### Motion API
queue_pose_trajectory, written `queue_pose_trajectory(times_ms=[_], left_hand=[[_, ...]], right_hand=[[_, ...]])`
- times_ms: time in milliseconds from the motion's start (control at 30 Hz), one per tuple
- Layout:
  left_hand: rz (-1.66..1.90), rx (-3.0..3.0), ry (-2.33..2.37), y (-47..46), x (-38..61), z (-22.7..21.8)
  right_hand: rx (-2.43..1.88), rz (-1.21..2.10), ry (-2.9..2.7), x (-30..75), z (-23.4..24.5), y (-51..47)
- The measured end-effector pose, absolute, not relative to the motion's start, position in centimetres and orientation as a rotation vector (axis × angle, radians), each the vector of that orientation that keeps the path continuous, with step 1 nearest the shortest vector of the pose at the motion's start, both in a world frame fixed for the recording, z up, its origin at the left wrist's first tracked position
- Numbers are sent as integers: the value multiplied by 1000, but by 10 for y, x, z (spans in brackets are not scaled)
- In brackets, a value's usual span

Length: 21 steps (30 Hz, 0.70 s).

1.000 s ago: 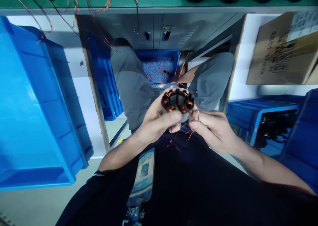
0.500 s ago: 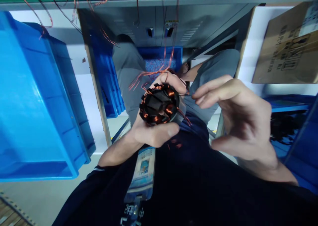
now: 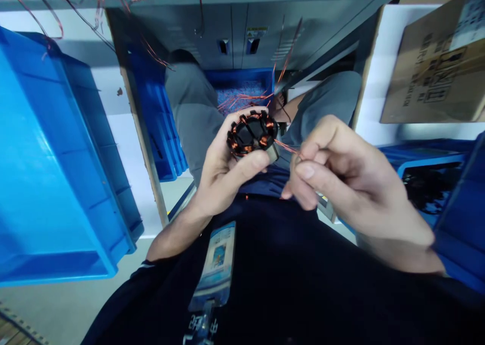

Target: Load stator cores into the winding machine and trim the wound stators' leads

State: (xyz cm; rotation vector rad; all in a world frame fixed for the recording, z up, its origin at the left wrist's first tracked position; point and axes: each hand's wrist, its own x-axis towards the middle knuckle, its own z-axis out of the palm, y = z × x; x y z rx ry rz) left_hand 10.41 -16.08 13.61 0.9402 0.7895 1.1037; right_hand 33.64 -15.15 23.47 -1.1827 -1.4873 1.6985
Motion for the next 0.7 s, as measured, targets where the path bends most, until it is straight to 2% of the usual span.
queue_pose_trajectory(times_ms=[133, 333, 500, 600, 700], left_hand=[[1066, 848, 749, -163, 115, 127], [1428, 863, 779, -163, 135, 140], [1065, 1074, 1012, -160, 118, 180], [916, 1167, 983, -163, 115, 194], [910, 1203, 943, -167, 118, 199]], right_hand=[[-1242, 1678, -1467, 332, 233, -148], [-1047, 1697, -1593, 331, 207, -182], [-1299, 1775, -1704, 379, 168, -184], [-1279, 1687, -1613, 394, 184, -155], [-1149, 1836, -1574, 379, 222, -123]])
